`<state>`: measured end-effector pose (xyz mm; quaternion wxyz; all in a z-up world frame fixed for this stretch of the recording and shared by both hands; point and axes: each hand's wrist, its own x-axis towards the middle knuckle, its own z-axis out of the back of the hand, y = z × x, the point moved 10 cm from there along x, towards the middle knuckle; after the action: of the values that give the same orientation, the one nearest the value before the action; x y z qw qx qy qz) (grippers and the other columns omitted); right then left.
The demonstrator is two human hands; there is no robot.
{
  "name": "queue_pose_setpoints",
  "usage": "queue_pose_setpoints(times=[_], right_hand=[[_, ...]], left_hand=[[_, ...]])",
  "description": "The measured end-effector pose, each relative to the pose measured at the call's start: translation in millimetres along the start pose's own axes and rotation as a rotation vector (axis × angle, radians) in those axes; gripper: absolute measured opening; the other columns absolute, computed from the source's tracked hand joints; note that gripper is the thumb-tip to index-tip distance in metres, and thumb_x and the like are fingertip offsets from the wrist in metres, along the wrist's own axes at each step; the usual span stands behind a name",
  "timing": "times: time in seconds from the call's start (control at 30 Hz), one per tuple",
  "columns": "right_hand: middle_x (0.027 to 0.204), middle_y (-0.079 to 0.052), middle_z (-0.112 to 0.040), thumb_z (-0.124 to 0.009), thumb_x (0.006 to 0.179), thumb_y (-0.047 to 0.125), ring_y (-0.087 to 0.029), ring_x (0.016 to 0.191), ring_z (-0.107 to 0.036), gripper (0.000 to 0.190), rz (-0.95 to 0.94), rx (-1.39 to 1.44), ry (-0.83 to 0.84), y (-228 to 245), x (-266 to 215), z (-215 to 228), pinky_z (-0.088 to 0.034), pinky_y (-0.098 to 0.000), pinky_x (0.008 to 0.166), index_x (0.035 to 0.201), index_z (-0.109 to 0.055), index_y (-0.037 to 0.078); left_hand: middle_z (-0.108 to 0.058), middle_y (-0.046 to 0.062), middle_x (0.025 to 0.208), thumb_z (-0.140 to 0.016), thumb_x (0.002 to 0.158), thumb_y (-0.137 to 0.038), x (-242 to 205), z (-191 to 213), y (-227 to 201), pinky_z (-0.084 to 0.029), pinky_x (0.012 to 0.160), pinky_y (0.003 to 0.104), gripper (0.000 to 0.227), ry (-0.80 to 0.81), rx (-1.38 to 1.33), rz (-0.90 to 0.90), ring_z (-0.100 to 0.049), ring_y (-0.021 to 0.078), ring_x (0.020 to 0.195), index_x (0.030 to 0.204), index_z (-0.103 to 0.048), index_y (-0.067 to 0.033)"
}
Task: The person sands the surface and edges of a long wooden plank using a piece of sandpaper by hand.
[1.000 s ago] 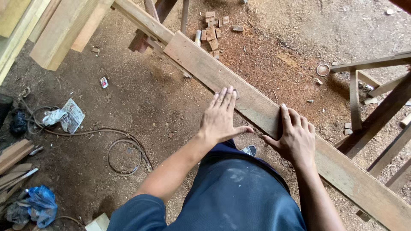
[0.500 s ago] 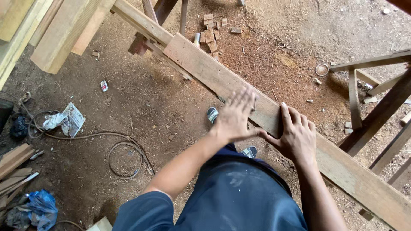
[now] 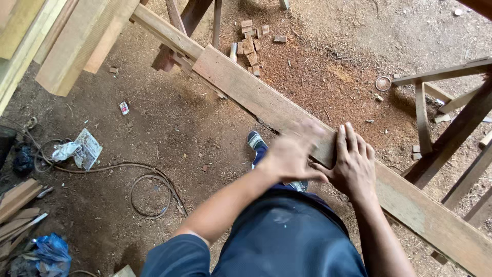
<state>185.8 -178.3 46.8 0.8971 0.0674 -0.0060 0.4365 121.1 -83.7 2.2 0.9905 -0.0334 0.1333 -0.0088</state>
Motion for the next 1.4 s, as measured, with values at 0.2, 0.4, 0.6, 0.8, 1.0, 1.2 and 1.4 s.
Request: queue_pose_setpoints(times=[0.2, 0.4, 0.6, 0.8, 1.0, 1.2, 1.4], right_hand=[[0.149, -0.016, -0.050, -0.069, 0.065, 0.079, -0.032, 0.133, -0.050, 0.124, -0.032, 0.007, 0.100, 0.7, 0.1, -1.6, -0.036, -0.0459, 0.112, 0.154, -0.037, -0.001], [0.155, -0.019, -0.044, -0.068, 0.066, 0.077, -0.032, 0.140, -0.043, 0.125, -0.038, 0.019, 0.082, 2.9, -1.2, 1.9, -0.028, -0.0478, 0.118, 0.156, -0.034, -0.003], [0.165, -0.026, -0.020, -0.068, 0.069, 0.078, -0.036, 0.154, -0.022, 0.128, 0.008, -0.318, 0.237, 50.6, 32.9, -38.2, -0.006, -0.0551, 0.122, 0.158, -0.021, -0.002], [0.165, -0.030, -0.014, -0.063, 0.066, 0.081, -0.043, 0.154, -0.016, 0.134, -0.092, 0.157, 0.147, 68.8, 85.0, -46.9, -0.002, -0.0612, 0.122, 0.160, -0.016, -0.002], [0.164, -0.031, -0.019, -0.064, 0.064, 0.082, -0.042, 0.154, -0.016, 0.132, -0.099, 0.083, 0.091, 90.4, 95.7, -36.4, 0.002, -0.0630, 0.122, 0.159, -0.023, -0.001], [0.165, -0.014, -0.038, -0.065, 0.072, 0.071, -0.031, 0.152, -0.034, 0.106, -0.093, -0.054, 0.127, 130.6, 107.2, -34.2, -0.015, -0.0531, 0.128, 0.158, -0.040, 0.013], [0.158, -0.018, -0.040, -0.068, 0.075, 0.066, -0.034, 0.145, -0.037, 0.100, -0.053, -0.118, 0.142, 137.2, 118.1, -27.6, -0.024, -0.0496, 0.121, 0.154, -0.041, 0.011]], left_hand=[[-0.040, 0.013, 0.168, -0.001, 0.085, -0.088, 2.6, -23.8, 83.5, -0.002, 0.140, 0.052, 0.111, 0.312, -0.026, 0.019, -0.032, 0.0259, 0.154, 0.167, -0.035, -0.0210], [-0.001, 0.016, 0.168, 0.004, 0.075, -0.092, -40.4, 37.2, 268.9, 0.010, 0.121, 0.058, 0.125, -0.212, -0.172, 0.473, -0.001, 0.0304, 0.155, 0.161, -0.011, -0.0027], [-0.011, 0.018, 0.167, -0.010, 0.084, -0.091, 2.1, 26.9, 75.0, 0.006, 0.125, 0.049, 0.114, -0.321, -0.033, -0.008, -0.002, 0.0319, 0.155, 0.158, -0.035, -0.0082], [-0.039, 0.005, 0.166, -0.026, 0.102, -0.065, -32.7, 32.6, 159.6, 0.000, 0.134, 0.057, 0.077, -0.417, -0.256, -0.125, -0.023, 0.0227, 0.161, 0.153, -0.052, -0.0143], [-0.050, 0.011, 0.156, -0.046, 0.104, -0.053, -59.4, 44.0, 327.4, -0.018, 0.122, 0.069, 0.062, -0.601, -0.213, 0.278, -0.045, 0.0333, 0.146, 0.142, -0.058, -0.0063], [-0.052, 0.022, 0.150, -0.045, 0.100, -0.043, -45.9, 46.6, 248.4, -0.029, 0.123, 0.052, 0.061, -0.554, -0.360, 0.018, -0.047, 0.0377, 0.143, 0.140, -0.057, 0.0020], [-0.066, 0.013, 0.138, -0.051, 0.109, -0.032, -46.3, 59.6, 264.9, -0.040, 0.121, 0.049, 0.033, -0.643, -0.375, -0.130, -0.060, 0.0264, 0.135, 0.126, -0.066, -0.0077]])
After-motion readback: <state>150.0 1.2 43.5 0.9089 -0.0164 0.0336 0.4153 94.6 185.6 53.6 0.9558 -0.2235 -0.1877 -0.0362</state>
